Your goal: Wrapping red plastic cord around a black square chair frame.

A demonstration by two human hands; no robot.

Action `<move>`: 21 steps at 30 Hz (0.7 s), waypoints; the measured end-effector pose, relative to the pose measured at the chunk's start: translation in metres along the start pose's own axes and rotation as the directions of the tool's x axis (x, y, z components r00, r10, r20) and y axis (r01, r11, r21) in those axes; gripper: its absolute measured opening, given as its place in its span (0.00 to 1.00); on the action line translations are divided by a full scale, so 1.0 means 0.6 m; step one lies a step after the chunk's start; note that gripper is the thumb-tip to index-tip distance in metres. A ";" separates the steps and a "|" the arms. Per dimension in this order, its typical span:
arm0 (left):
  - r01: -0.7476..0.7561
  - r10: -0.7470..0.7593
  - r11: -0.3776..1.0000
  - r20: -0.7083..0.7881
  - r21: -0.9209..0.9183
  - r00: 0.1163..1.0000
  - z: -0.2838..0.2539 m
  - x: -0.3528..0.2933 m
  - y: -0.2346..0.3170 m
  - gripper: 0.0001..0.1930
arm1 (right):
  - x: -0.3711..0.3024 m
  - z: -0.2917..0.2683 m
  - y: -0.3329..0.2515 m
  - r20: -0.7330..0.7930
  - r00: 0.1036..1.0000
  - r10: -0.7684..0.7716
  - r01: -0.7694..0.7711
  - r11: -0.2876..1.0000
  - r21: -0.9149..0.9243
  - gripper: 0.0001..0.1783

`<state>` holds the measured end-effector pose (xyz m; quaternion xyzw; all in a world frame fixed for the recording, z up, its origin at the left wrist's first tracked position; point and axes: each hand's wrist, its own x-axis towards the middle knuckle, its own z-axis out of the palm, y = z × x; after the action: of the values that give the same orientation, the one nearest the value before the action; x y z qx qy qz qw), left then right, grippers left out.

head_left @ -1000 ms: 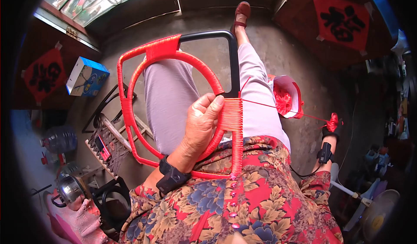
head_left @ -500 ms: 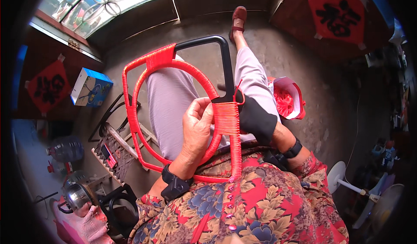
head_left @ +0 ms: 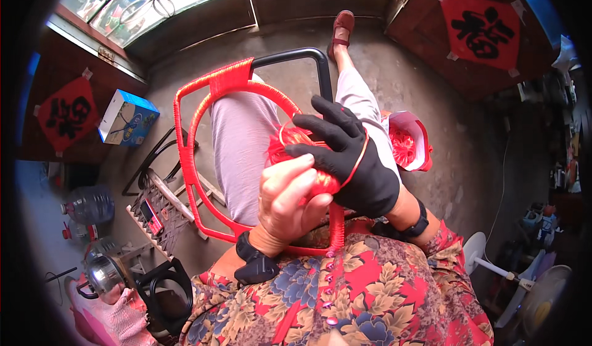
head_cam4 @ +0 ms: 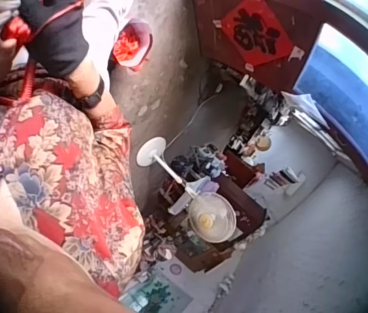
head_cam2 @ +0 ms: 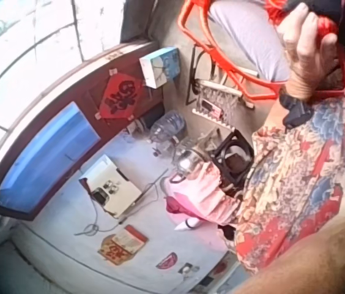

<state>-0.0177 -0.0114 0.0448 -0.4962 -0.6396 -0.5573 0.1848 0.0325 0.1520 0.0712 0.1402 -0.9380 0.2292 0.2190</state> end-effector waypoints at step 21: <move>0.688 -0.834 -0.021 0.392 -0.726 0.388 0.043 -0.016 -0.042 0.09 | -0.319 -0.135 0.203 -0.183 0.259 0.948 -0.159 0.229 0.960 0.10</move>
<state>-0.0264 0.0103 0.0156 -0.0354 -0.4455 -0.8218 -0.3535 0.1820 0.3271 0.0002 -0.3079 -0.4714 0.7282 0.3907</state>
